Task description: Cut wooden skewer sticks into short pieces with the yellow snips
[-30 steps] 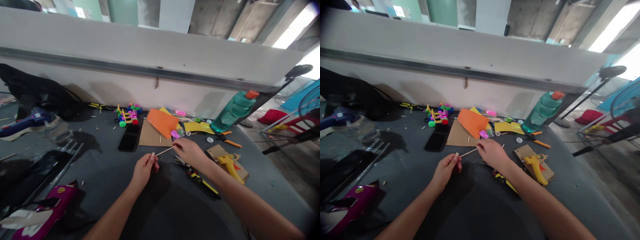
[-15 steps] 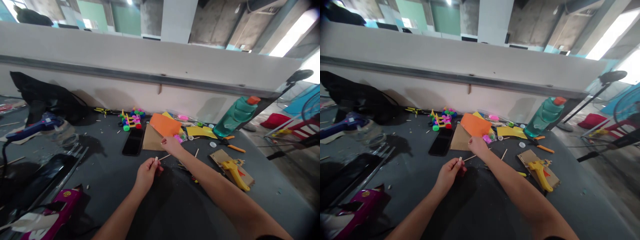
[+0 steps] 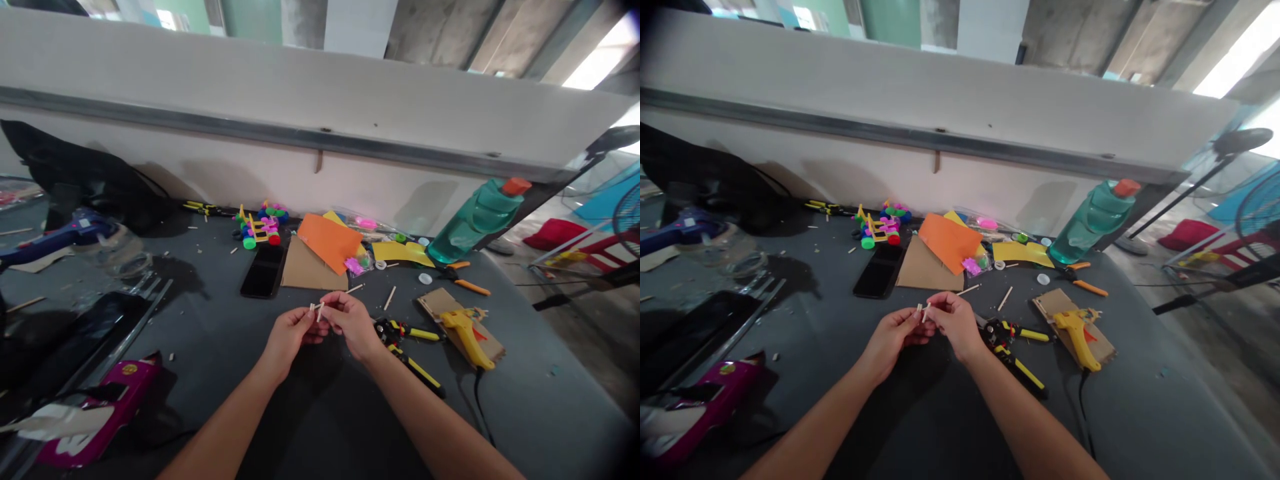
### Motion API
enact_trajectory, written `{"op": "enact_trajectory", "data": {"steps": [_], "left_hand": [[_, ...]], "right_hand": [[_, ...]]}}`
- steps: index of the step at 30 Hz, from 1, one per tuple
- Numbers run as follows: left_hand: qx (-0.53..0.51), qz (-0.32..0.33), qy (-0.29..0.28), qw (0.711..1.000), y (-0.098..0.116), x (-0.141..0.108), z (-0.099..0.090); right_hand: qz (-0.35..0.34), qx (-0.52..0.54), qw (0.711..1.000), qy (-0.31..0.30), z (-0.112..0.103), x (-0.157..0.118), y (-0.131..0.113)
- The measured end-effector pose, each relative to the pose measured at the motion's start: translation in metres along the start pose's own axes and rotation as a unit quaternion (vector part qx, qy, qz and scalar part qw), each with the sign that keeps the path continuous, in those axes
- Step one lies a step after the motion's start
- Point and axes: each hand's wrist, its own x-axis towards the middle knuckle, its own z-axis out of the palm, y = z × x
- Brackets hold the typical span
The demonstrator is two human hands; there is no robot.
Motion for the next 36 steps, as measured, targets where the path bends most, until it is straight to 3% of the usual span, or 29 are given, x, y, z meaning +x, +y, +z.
{"op": "enact_trajectory", "data": {"steps": [12, 18, 22, 29, 36], "left_hand": [[-0.03, -0.072, -0.081, 0.994, 0.002, -0.002, -0.008], [0.056, -0.012, -0.057, 0.997, 0.002, -0.003, -0.004], [0.081, 0.024, -0.044, 0.995, 0.003, -0.002, -0.002], [0.077, 0.004, -0.039, 0.996, 0.002, -0.004, 0.0], [0.05, -0.019, -0.042, 0.998, -0.001, -0.006, 0.003]], "right_hand": [[0.014, -0.061, 0.998, -0.002, -0.008, -0.001, 0.005], [0.004, -0.074, 0.997, 0.003, -0.005, -0.002, 0.005], [-0.033, -0.053, 0.997, -0.036, 0.001, -0.007, 0.005], [0.01, 0.067, 0.996, -0.056, 0.005, -0.011, 0.007], [0.031, 0.089, 0.996, -0.004, 0.006, -0.012, 0.01]]}}
